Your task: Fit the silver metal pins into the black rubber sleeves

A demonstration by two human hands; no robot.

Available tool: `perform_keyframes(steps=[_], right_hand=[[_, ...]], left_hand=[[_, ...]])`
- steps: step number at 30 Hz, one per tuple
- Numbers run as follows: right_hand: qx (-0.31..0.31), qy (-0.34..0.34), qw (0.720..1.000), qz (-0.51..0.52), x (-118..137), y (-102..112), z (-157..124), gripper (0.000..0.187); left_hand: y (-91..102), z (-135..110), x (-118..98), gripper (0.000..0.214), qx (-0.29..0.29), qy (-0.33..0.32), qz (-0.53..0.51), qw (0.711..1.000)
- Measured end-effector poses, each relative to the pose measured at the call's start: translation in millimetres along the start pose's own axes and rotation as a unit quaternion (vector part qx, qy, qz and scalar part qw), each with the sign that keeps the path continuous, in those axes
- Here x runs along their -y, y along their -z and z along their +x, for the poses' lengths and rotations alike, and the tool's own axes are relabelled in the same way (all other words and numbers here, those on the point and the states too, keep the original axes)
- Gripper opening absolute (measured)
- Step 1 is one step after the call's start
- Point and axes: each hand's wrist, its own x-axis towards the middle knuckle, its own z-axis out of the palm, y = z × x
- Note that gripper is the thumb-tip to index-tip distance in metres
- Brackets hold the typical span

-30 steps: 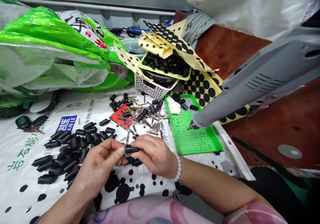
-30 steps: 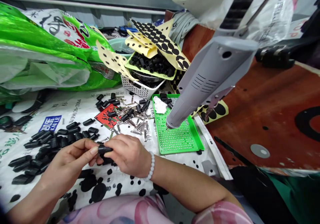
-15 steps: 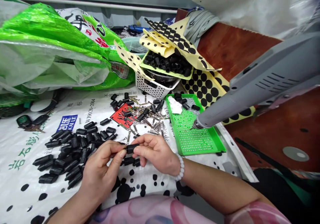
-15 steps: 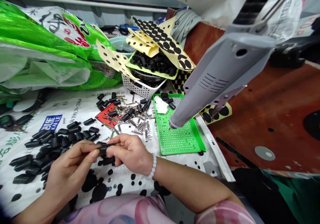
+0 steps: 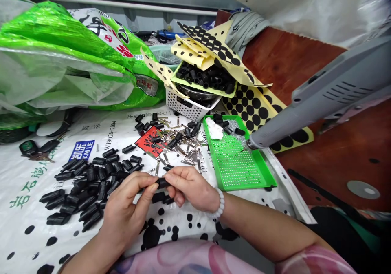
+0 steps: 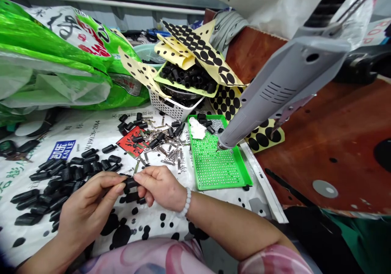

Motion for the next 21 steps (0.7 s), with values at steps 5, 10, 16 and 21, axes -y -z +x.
perform_keyframes(steps=[5,10,16,21], right_hand=[[-0.008,0.067,0.996,0.057,4.6,-1.1,-1.6,0.021],[-0.021,0.124,0.991,0.042,5.2,-0.2,-0.5,0.021],[-0.055,0.188,0.98,-0.036,2.0,1.1,-1.8,0.02],[-0.101,0.363,0.89,-0.255,4.6,2.9,-7.2,0.017]], left_hand=[[2.6,-1.3,2.4,0.015,0.021,0.16,-0.148,0.976],[5.2,-0.5,0.9,0.023,0.05,0.235,-0.238,0.941],[1.9,4.0,-1.4,0.023,0.046,0.258,-0.258,0.93],[-0.6,8.1,-2.7,0.028,0.084,0.217,-0.197,0.952]])
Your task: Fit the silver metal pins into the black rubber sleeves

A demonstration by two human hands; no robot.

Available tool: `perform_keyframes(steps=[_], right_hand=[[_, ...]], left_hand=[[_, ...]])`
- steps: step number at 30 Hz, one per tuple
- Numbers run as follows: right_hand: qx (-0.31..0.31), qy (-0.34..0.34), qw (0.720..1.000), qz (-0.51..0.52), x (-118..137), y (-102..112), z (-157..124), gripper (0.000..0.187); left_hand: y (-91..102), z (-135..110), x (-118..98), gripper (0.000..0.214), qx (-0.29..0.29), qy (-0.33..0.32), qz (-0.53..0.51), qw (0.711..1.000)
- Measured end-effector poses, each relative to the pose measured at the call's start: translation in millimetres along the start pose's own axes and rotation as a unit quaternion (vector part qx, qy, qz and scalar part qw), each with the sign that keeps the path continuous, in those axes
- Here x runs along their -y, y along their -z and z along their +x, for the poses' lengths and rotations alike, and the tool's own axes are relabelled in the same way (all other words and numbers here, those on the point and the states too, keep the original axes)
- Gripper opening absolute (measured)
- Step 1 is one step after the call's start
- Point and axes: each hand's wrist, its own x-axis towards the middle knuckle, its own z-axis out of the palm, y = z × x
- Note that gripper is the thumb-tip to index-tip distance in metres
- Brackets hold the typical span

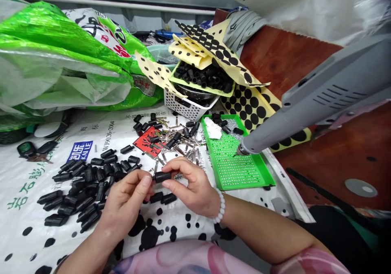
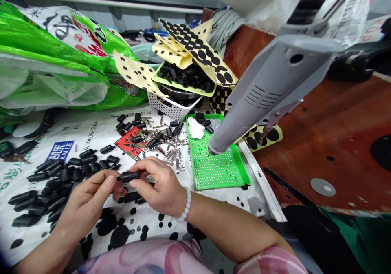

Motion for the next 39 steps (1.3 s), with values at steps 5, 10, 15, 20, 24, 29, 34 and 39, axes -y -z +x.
perform_keyframes(steps=[5,10,15,20,24,29,34,39], right_hand=[[0.019,0.141,0.984,-0.103,3.1,3.9,1.1,0.017],[0.004,0.135,0.987,-0.093,2.5,4.3,1.7,0.018],[0.005,0.103,0.992,-0.074,-1.7,3.0,1.1,0.018],[0.023,0.045,0.997,-0.058,-4.3,1.2,-1.7,0.017],[0.052,-0.153,0.98,0.115,-5.5,-2.4,-2.4,0.018],[0.066,-0.317,0.898,0.297,-6.1,-2.2,3.2,0.023],[0.087,-0.344,0.87,0.341,-9.6,-1.8,5.6,0.028],[0.079,-0.345,0.877,0.325,-9.6,-3.3,3.4,0.024]], left_hand=[[-0.4,1.2,-2.0,0.03,0.017,-0.018,0.032,0.999],[1.8,-1.6,3.3,0.018,-0.001,-0.056,0.072,0.996],[3.1,-4.5,8.9,0.009,0.0,-0.11,0.144,0.983],[5.6,-1.2,5.9,0.005,0.005,-0.194,0.222,0.956],[8.9,0.2,5.5,0.006,-0.008,-0.266,0.296,0.918],[9.1,-0.8,9.4,0.008,-0.018,-0.342,0.355,0.87],[7.1,-0.4,12.4,0.01,-0.037,-0.387,0.386,0.836],[7.2,-1.2,13.0,0.01,-0.047,-0.38,0.402,0.832]])
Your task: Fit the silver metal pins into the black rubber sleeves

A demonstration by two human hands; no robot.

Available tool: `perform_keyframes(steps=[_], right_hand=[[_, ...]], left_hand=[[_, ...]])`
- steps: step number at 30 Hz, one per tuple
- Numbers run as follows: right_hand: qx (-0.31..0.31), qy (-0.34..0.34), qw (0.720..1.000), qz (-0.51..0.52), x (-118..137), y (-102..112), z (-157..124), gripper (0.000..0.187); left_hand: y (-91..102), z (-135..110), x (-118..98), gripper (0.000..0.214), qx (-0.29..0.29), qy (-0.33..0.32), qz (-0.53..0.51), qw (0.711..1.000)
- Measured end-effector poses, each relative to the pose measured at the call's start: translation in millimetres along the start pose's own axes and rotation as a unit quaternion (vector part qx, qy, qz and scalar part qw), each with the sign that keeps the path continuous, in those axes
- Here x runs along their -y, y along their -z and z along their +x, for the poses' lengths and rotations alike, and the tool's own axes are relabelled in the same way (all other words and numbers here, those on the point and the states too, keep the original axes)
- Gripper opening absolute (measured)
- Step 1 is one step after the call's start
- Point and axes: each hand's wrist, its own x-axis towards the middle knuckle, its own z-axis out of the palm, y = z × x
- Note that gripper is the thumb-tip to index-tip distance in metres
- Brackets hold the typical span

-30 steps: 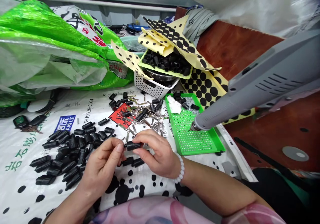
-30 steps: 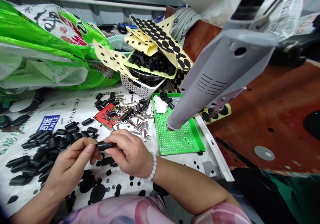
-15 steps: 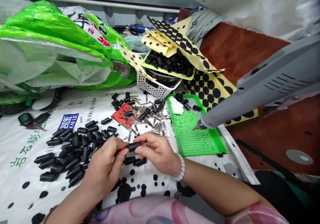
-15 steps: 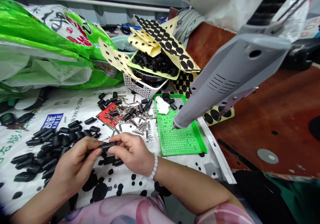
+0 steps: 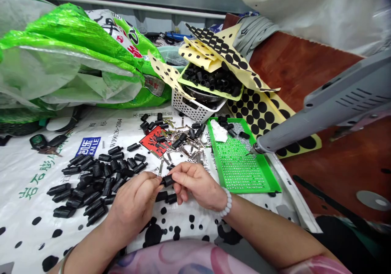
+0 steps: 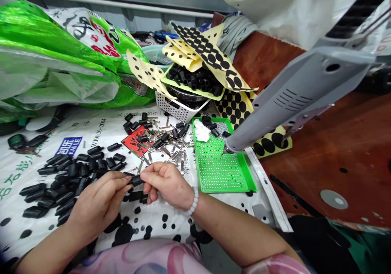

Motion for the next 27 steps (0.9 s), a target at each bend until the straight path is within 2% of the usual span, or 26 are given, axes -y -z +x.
perform_keyframes(steps=[3,5,7,8,10,13,18,19,20,21,22,23,25,27], right_hand=[[-0.014,0.051,0.998,-0.045,0.0,-1.5,-3.7,0.018],[-0.018,0.109,0.989,-0.102,0.3,-1.4,-6.4,0.016],[-0.022,0.188,0.963,-0.193,1.3,-0.1,-8.5,0.017],[-0.021,0.231,0.941,-0.248,2.2,0.8,-9.1,0.017],[-0.012,0.32,0.881,-0.347,4.3,2.4,-9.5,0.016],[0.019,0.417,0.806,-0.419,6.4,3.4,-9.0,0.014],[0.021,0.493,0.702,-0.514,2.8,3.0,-9.8,0.017],[0.016,0.501,0.683,-0.531,1.6,2.8,-10.0,0.017],[0.009,0.507,0.669,-0.543,0.5,2.3,-10.2,0.017],[0.004,0.51,0.665,-0.546,-0.6,1.7,-10.4,0.018],[-0.002,0.511,0.67,-0.539,-1.5,0.8,-10.6,0.018],[-0.006,0.507,0.685,-0.523,-2.3,-0.4,-10.9,0.018],[-0.014,0.472,0.745,-0.47,-4.1,-3.4,-12.1,0.018],[-0.017,0.395,0.828,-0.398,-6.2,-7.0,-13.9,0.017]], left_hand=[[1.2,-0.1,-1.6,0.007,0.014,0.039,-0.035,0.999],[3.4,0.5,-3.5,0.008,0.028,0.075,-0.083,0.993],[6.8,1.8,-5.6,0.011,0.057,0.13,-0.141,0.98],[8.8,2.7,-6.7,0.014,0.077,0.165,-0.173,0.968],[12.4,4.8,-8.5,0.021,0.121,0.243,-0.248,0.93],[14.5,8.3,-10.9,0.032,0.156,0.335,-0.358,0.857],[5.9,11.3,-17.2,0.042,0.138,0.43,-0.531,0.717],[3.7,11.1,-18.6,0.043,0.132,0.443,-0.551,0.695],[1.7,10.6,-19.8,0.043,0.125,0.453,-0.556,0.685],[0.3,9.8,-20.9,0.042,0.122,0.458,-0.547,0.69],[-0.5,8.9,-21.6,0.041,0.118,0.457,-0.524,0.709],[-0.8,7.8,-22.1,0.04,0.112,0.447,-0.487,0.742],[-0.2,5.6,-22.5,0.038,0.091,0.403,-0.386,0.825],[0.9,3.7,-22.4,0.036,0.065,0.339,-0.281,0.895]])
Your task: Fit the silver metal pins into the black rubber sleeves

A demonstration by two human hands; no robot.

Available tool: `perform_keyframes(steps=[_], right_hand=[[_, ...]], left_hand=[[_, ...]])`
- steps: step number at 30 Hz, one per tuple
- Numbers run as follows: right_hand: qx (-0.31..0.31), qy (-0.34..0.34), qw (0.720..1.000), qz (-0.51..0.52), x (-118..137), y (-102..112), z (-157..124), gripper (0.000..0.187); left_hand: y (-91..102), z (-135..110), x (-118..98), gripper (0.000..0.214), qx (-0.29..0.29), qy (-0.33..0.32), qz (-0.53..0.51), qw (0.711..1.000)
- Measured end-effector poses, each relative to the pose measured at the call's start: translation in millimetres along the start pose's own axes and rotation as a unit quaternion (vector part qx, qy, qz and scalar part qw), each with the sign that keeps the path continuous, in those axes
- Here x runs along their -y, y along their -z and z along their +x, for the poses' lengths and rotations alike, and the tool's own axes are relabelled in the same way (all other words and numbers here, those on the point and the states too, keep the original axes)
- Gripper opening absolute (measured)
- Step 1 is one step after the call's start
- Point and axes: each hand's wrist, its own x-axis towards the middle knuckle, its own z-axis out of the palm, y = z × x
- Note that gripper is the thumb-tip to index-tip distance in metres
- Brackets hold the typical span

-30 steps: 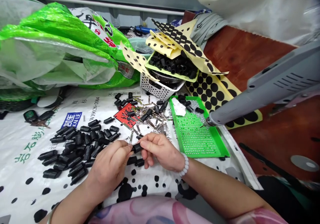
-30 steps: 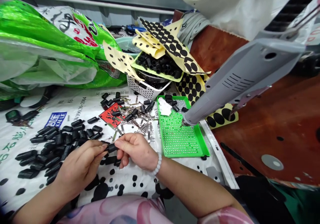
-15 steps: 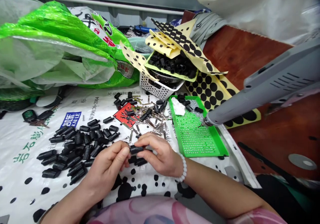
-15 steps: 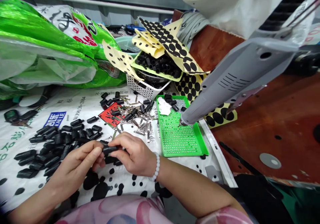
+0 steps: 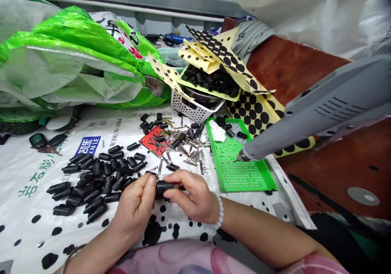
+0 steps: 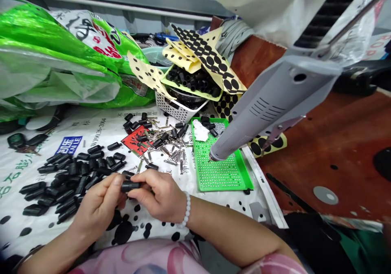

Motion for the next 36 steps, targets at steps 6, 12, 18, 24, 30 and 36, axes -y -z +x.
perform_keyframes(steps=[6,12,18,24,30,36], right_hand=[[0.015,-0.303,0.899,0.317,7.5,-7.2,-0.4,0.023],[0.022,-0.389,0.822,0.416,6.2,-5.7,5.2,0.029],[-0.009,-0.37,0.851,0.372,-0.1,-5.3,8.9,0.021],[-0.04,-0.24,0.96,0.141,-8.7,10.3,13.1,0.021],[0.075,-0.075,0.98,-0.169,-13.9,11.5,13.6,0.013],[0.089,-0.04,0.96,-0.263,-14.5,18.3,18.3,0.013]], left_hand=[[3.5,-0.5,6.4,0.025,-0.067,-0.21,0.205,0.953],[4.9,6.6,12.4,0.026,-0.064,-0.266,0.267,0.924],[9.5,14.7,5.0,0.029,-0.043,-0.216,0.281,0.934],[28.1,15.6,12.6,0.023,-0.043,-0.218,0.286,0.932],[19.9,24.6,23.3,0.032,0.016,-0.31,0.325,0.894],[5.0,32.2,31.7,0.022,0.048,-0.307,0.333,0.89]])
